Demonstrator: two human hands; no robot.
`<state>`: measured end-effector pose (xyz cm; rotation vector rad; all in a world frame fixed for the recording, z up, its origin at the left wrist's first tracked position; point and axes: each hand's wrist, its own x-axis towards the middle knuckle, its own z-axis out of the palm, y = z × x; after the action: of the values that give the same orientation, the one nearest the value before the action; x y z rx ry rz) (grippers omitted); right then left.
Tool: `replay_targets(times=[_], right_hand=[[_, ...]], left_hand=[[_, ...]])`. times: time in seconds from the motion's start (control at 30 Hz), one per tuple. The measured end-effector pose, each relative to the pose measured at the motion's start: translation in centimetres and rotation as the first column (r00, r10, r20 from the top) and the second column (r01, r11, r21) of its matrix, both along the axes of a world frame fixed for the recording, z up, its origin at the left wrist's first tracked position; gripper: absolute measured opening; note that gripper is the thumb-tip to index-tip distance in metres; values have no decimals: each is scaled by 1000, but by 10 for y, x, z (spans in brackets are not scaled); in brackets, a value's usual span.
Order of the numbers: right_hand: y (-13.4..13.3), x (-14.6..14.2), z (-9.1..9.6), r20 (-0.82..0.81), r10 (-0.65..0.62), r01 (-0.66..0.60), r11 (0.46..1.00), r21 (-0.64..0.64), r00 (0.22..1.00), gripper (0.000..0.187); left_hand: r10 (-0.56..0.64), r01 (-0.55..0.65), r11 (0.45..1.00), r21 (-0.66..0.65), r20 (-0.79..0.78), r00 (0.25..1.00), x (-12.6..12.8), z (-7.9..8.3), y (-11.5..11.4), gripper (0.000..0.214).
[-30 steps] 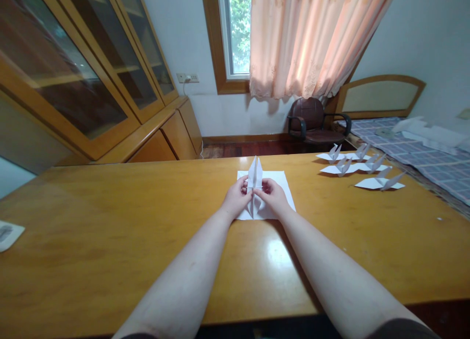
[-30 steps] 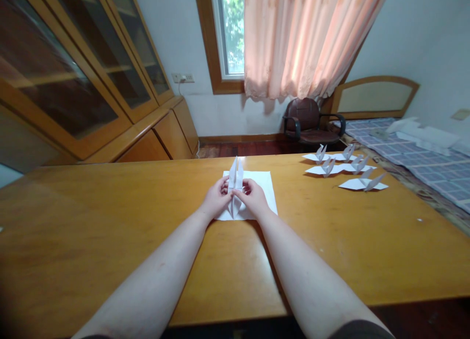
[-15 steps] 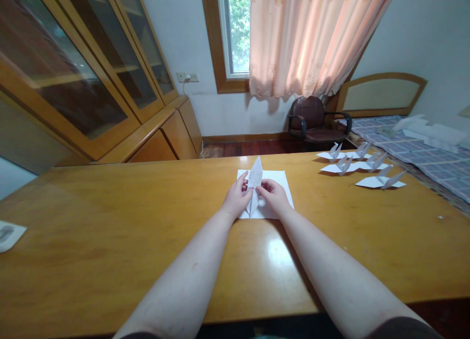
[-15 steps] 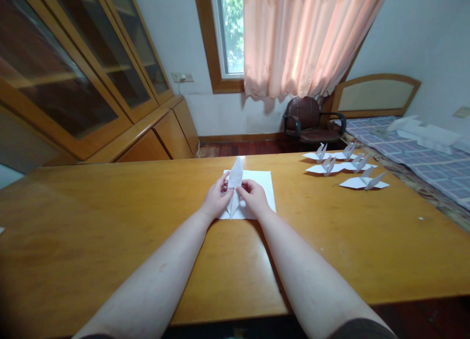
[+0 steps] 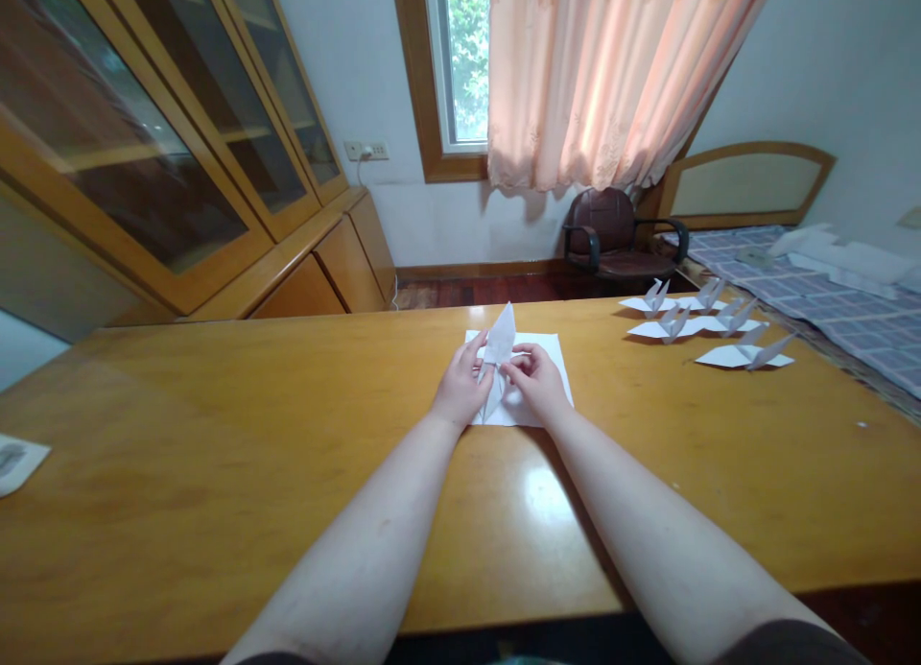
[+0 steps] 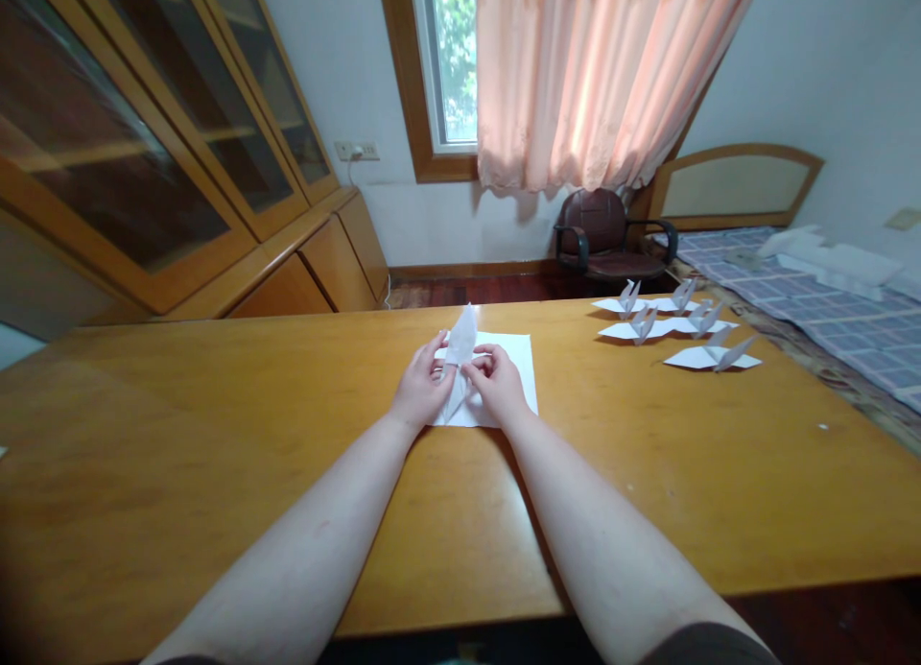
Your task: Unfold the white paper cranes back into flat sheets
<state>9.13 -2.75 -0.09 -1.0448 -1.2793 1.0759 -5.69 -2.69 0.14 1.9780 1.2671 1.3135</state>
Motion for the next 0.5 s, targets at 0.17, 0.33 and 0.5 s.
replay_targets(times=[0.17, 0.33, 0.5], right_hand=[[0, 0, -3, 99, -45, 37, 996, 78, 994, 27], [0, 1, -5, 102, -35, 26, 995, 93, 994, 24], [0, 1, -6, 126, -43, 30, 994, 101, 991, 24]], left_hand=[[29, -14, 997, 73, -201, 979, -1, 3, 0, 38], [16, -12, 1000, 16, -298, 954, -1, 6, -2, 38], [73, -49, 995, 83, -321, 944, -4, 5, 1, 34]])
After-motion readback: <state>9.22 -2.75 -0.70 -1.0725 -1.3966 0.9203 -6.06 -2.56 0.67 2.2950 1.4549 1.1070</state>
